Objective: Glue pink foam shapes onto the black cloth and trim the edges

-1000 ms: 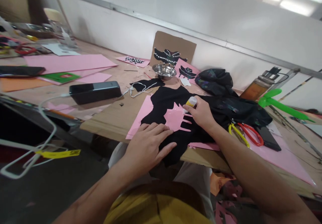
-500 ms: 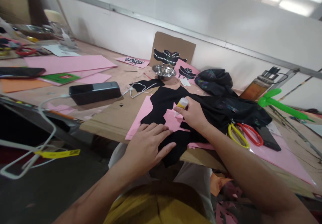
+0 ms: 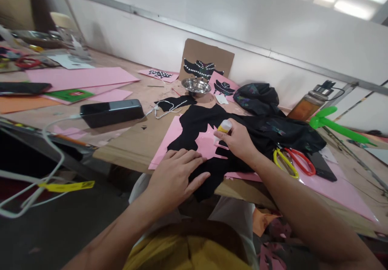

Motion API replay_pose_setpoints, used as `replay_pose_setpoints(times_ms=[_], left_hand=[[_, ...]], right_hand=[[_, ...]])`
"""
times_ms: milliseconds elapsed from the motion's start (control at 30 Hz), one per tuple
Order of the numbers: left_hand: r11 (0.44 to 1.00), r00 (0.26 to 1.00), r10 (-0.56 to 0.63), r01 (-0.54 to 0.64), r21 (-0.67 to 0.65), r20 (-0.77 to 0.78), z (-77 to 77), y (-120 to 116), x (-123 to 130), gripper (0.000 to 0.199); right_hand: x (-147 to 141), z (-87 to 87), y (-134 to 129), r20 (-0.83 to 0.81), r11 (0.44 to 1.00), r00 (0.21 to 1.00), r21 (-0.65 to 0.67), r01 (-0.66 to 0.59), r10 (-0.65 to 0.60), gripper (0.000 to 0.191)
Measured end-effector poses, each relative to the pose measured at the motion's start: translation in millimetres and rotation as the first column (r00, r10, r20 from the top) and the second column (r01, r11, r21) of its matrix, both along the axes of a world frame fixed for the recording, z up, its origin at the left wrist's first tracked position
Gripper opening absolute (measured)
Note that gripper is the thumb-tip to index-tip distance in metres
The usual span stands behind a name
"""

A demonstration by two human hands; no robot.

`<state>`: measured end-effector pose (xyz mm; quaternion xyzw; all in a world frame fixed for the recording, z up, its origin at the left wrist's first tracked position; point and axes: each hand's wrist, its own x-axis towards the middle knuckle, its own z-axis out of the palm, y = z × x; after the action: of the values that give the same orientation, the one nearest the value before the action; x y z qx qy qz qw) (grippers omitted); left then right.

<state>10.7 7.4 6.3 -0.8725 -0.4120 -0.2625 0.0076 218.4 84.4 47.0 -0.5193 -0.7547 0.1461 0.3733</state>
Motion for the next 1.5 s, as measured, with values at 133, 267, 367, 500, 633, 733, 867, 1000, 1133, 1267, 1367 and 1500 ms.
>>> replay_pose_setpoints(times_ms=[133,267,367,500,633,733,867,1000,1133,1267,1367,1500], left_hand=[[1.0,1.0,-0.002,0.002,-0.009,-0.007,1.5,0.1,0.4,0.036],[1.0,1.0,-0.001,0.001,-0.006,-0.009,0.9,0.5,0.3,0.036],[1.0,1.0,-0.001,0.001,0.0,-0.008,0.3,0.5,0.2,0.035],[1.0,1.0,-0.002,0.002,-0.003,-0.002,0.7,0.1,0.3,0.035],[1.0,1.0,-0.003,0.003,-0.013,-0.006,1.2,0.1,0.1,0.036],[1.0,1.0,-0.002,0.002,-0.01,-0.005,1.1,0.5,-0.2,0.035],[1.0,1.0,-0.002,0.002,-0.003,0.001,1.2,0.8,0.0,0.034],[1.0,1.0,-0.004,0.004,0.004,0.003,1.1,0.7,0.7,0.034],[1.0,1.0,-0.005,0.005,0.005,0.001,0.3,1.0,0.7,0.035],[1.0,1.0,-0.007,0.007,-0.005,-0.003,0.0,0.9,0.2,0.036],[1.0,1.0,-0.008,0.008,-0.011,0.0,0.2,0.4,0.3,0.036],[1.0,1.0,-0.003,0.003,-0.015,0.003,0.4,0.1,0.3,0.035]], right_hand=[[4.1,2.3,-2.6,0.037,1.0,0.999,0.003,0.002,-0.002,0.029],[3.4,2.7,-5.2,0.065,1.0,0.998,0.007,0.008,-0.008,0.028],[3.7,2.8,-6.5,0.08,1.0,0.997,0.012,0.011,-0.012,0.027],[4.0,3.8,-7.5,0.09,1.0,0.996,0.024,0.02,-0.022,0.027],[4.3,3.8,-5.4,0.085,0.999,0.996,0.048,0.022,-0.026,0.029],[5.0,2.2,-2.4,0.074,0.999,0.997,0.045,0.029,-0.032,0.029],[5.4,0.3,-0.5,0.08,0.999,0.996,0.031,0.037,-0.039,0.029],[4.4,0.7,-1.8,0.08,0.999,0.997,0.03,0.021,-0.023,0.029],[4.2,1.3,-3.0,0.069,0.999,0.997,0.028,0.018,-0.02,0.029],[5.5,0.3,-1.8,0.072,0.999,0.997,0.04,0.017,-0.02,0.028],[5.6,-0.9,0.5,0.066,0.999,0.997,0.043,0.023,-0.026,0.029],[4.7,-1.4,2.2,0.058,0.999,0.998,0.033,0.036,-0.038,0.029]])
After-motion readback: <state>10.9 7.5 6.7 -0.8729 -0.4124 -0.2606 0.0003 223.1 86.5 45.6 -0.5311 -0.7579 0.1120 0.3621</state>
